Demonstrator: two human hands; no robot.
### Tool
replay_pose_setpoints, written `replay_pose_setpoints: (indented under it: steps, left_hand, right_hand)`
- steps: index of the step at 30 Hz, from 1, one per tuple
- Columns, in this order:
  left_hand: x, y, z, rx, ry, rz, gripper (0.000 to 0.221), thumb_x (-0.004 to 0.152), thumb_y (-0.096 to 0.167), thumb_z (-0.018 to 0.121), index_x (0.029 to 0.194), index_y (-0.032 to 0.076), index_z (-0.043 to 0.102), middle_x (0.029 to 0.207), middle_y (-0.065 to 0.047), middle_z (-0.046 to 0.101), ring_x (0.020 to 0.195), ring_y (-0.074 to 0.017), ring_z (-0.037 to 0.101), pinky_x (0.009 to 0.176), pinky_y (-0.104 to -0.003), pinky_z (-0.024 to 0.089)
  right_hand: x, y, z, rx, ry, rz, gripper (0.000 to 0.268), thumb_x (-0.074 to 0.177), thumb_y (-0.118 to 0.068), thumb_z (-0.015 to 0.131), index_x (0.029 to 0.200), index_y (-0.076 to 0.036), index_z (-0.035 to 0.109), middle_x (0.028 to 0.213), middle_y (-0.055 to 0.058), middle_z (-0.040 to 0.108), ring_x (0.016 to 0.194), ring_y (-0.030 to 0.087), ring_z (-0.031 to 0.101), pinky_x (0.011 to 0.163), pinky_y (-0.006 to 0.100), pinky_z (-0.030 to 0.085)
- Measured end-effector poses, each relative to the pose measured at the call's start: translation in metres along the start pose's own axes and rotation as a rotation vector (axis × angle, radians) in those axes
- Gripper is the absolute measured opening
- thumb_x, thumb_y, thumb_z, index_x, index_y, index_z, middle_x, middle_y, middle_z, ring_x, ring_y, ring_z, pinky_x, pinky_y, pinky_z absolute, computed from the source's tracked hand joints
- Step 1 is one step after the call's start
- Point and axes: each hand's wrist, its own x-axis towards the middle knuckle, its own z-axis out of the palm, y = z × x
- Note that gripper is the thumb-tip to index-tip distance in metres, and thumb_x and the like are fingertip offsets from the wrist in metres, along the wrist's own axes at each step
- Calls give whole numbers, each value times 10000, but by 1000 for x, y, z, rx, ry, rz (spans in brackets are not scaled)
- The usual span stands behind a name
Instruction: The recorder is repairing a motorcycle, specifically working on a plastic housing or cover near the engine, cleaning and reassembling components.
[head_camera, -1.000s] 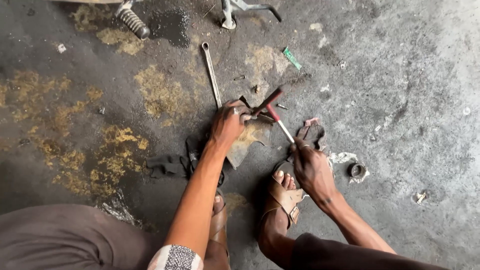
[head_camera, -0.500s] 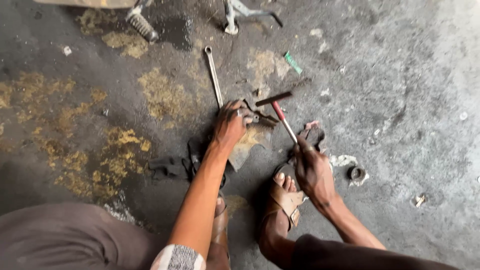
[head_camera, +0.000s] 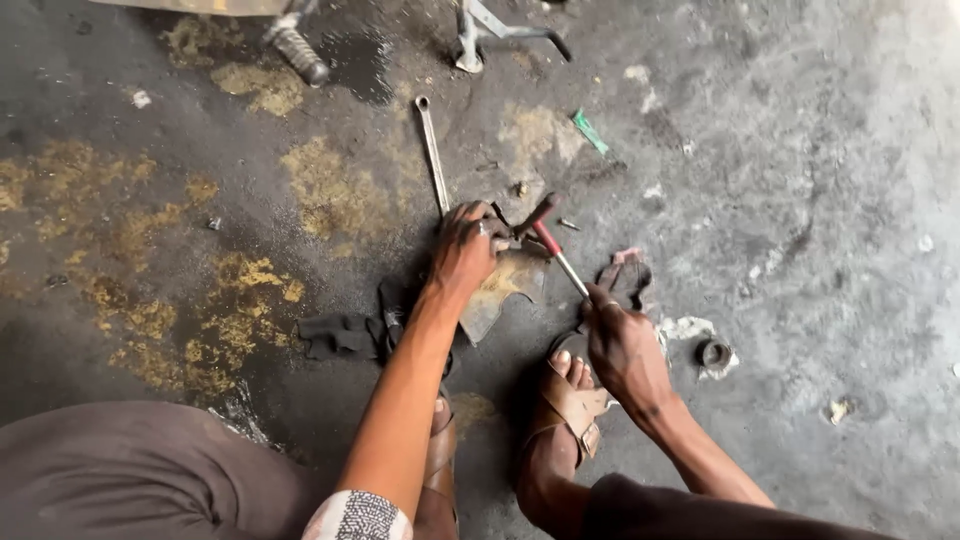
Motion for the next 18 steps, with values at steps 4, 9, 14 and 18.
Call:
replay_pose_setpoints:
  steps: [4, 9, 14, 18]
  left_hand:
    - [2, -6, 7, 46, -3, 10, 258, 722, 6, 838, 971, 34, 778, 1187, -179, 672, 1146, -328, 600, 1042, -463, 477]
    - [-5, -10, 16, 155, 51, 41, 389, 727, 6, 805, 1101, 105, 761, 1291, -171, 649, 1222, -322, 592, 1092, -478, 461]
    - [-3, 5, -11, 86, -104, -82, 429, 778, 27, 788, 1180, 166, 730, 1288, -135, 640, 1119, -291, 612, 1001, -475, 488]
    - [0, 13, -35, -75, -233, -246, 430, 854, 138, 756, 1270, 170, 652, 1389, -117, 593, 852, -242, 684, 698, -353, 604]
  right_hand:
    - [-1, 4, 5, -22, 29, 96, 286, 1003, -114, 533, 1226, 10, 662, 602, 185, 626, 409, 229, 568, 394, 425, 434]
    - [-1, 12, 4, -6, 8, 35, 299, 1007, -116, 555, 1246, 21, 672, 576, 163, 614, 412, 175, 570, 419, 374, 437]
    - [-1, 12, 4, 11, 12, 176, 325, 1047, -167, 497, 1263, -1, 674, 525, 100, 619, 351, 134, 497, 315, 318, 357]
    - [-5, 13, 5, 40, 22, 142, 349, 1042, -171, 477, 1296, 10, 635, 539, 45, 640, 327, 76, 484, 262, 289, 357]
